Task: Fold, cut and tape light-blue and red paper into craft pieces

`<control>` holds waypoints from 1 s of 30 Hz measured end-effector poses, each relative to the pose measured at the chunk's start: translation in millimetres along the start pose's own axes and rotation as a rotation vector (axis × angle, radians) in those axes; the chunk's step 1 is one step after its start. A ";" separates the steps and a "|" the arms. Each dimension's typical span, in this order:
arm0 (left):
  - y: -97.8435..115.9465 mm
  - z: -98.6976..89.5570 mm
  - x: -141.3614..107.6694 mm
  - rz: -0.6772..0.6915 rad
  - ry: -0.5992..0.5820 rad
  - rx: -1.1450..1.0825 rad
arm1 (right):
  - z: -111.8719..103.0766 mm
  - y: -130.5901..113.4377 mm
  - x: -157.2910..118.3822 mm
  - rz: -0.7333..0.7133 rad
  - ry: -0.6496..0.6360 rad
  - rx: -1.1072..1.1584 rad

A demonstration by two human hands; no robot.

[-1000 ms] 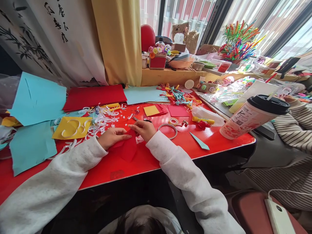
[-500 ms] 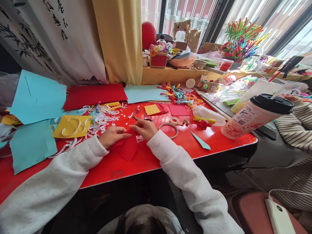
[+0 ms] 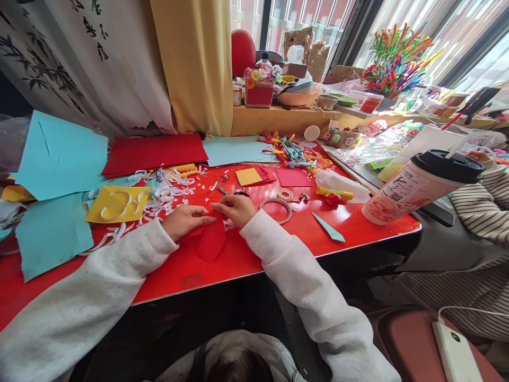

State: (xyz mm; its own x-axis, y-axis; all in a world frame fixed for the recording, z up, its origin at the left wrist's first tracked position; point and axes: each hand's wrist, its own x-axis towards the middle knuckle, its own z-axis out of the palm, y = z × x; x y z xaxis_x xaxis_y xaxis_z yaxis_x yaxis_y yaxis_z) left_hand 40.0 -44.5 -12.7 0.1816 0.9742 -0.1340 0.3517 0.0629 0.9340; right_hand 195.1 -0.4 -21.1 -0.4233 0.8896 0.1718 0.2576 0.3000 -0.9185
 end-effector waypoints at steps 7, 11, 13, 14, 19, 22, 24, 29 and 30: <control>0.6 -0.7 -0.7 -0.009 -0.028 -0.056 | -2.3 4.3 -0.1 -0.098 0.138 -0.251; 1.4 -2.0 0.1 -0.061 -0.071 -0.117 | -3.6 3.3 -1.0 -0.155 0.195 -0.371; 2.3 -2.1 -0.1 -0.096 -0.128 -0.160 | -4.3 2.1 -1.5 -0.159 0.216 -0.410; 2.8 -2.0 -0.3 -0.116 -0.162 -0.186 | -4.8 1.3 -1.7 -0.159 0.230 -0.424; 3.8 -2.4 -2.1 -0.192 -0.283 -0.295 | -7.6 -3.0 -0.8 -0.164 0.281 -0.455; 4.2 -5.7 -2.6 -0.195 -0.348 -0.276 | -9.1 -3.5 0.4 -0.180 0.295 -0.462; 4.6 -8.3 -2.2 -0.172 -0.370 -0.206 | -9.0 -2.8 0.6 -0.197 0.276 -0.444; 6.4 -10.1 1.0 -0.031 -0.104 -0.053 | -1.9 -5.7 -1.8 -0.264 0.087 -0.323; 6.8 -10.1 1.5 -0.010 -0.088 -0.046 | -0.5 -7.5 -2.4 -0.260 0.074 -0.280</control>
State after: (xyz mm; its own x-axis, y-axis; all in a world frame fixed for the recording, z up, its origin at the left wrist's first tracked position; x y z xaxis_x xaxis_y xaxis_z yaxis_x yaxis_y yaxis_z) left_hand 33.4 -40.4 -3.2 0.2594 0.9506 -0.1702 0.3113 0.0846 0.9465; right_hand 194.6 -4.6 -14.4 -0.4442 0.7909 0.4209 0.3812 0.5920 -0.7101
